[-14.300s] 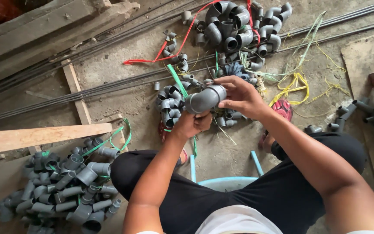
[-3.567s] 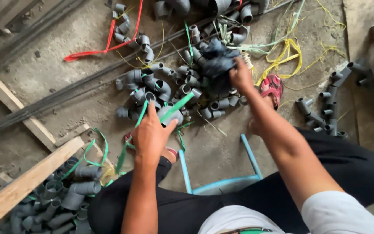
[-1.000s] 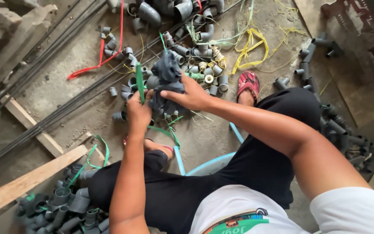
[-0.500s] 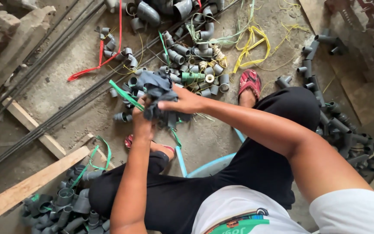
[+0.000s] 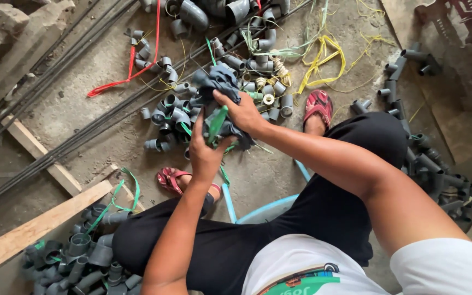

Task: The person is bundling PVC elbow joints by threading them onto a plastic strap while sitting on a stool.

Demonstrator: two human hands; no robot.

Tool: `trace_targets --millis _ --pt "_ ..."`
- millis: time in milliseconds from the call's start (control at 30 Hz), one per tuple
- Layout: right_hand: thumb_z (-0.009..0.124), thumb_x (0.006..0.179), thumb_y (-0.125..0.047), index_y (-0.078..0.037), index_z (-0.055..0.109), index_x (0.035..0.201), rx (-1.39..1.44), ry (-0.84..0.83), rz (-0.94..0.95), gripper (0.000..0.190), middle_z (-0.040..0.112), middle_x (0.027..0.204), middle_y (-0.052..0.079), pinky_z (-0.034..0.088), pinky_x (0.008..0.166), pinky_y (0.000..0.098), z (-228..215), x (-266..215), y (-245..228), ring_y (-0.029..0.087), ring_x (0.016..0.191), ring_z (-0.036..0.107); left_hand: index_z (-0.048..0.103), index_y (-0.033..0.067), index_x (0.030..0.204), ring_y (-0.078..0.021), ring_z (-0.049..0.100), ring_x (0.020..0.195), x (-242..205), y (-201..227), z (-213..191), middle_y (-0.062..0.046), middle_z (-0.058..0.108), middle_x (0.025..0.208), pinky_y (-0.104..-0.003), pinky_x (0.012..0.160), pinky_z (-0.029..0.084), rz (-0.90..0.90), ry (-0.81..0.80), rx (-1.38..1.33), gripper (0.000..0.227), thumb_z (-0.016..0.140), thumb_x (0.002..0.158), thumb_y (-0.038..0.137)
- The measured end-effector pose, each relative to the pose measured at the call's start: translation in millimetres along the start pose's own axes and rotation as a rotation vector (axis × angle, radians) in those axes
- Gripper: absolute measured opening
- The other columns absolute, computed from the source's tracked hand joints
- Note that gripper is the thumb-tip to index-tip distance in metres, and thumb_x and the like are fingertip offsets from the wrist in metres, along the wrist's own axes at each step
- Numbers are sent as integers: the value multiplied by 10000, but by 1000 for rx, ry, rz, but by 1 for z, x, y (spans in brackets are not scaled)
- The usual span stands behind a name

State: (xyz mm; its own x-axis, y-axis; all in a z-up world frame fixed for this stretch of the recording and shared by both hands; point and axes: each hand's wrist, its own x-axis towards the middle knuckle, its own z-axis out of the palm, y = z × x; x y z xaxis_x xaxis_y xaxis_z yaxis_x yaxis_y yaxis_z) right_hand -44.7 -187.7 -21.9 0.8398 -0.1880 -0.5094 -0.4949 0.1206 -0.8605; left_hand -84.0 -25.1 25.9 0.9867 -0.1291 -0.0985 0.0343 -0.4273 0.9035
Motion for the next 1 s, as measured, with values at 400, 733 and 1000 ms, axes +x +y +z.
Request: trace_targets --millis 400,733,1000 --pt "712 938 -329 -42 665 977 -223 43 -278 293 706 821 218 517 728 507 -13 -4 4 373 808 698 509 175 1490 -294 652 1221 10 -10 -8 -167 681 1297 -451 1051 509 -74 -38 -193 724 834 873 370" --pt "754 918 -392 -101 639 1216 618 53 124 432 695 1096 91 552 968 453 -11 -29 -23 248 1026 668 528 197 1441 -167 717 973 9 -26 9 -89 717 1102 -327 886 635 -444 -3 -913 568 698 967 460" --pt "897 757 -101 -8 735 1033 307 -271 -113 334 735 905 155 624 670 518 -25 5 2 300 835 726 672 102 805 -136 589 418 -1 -2 13 -105 641 597 -226 382 450 -731 -152 -1010 534 555 1000 585"
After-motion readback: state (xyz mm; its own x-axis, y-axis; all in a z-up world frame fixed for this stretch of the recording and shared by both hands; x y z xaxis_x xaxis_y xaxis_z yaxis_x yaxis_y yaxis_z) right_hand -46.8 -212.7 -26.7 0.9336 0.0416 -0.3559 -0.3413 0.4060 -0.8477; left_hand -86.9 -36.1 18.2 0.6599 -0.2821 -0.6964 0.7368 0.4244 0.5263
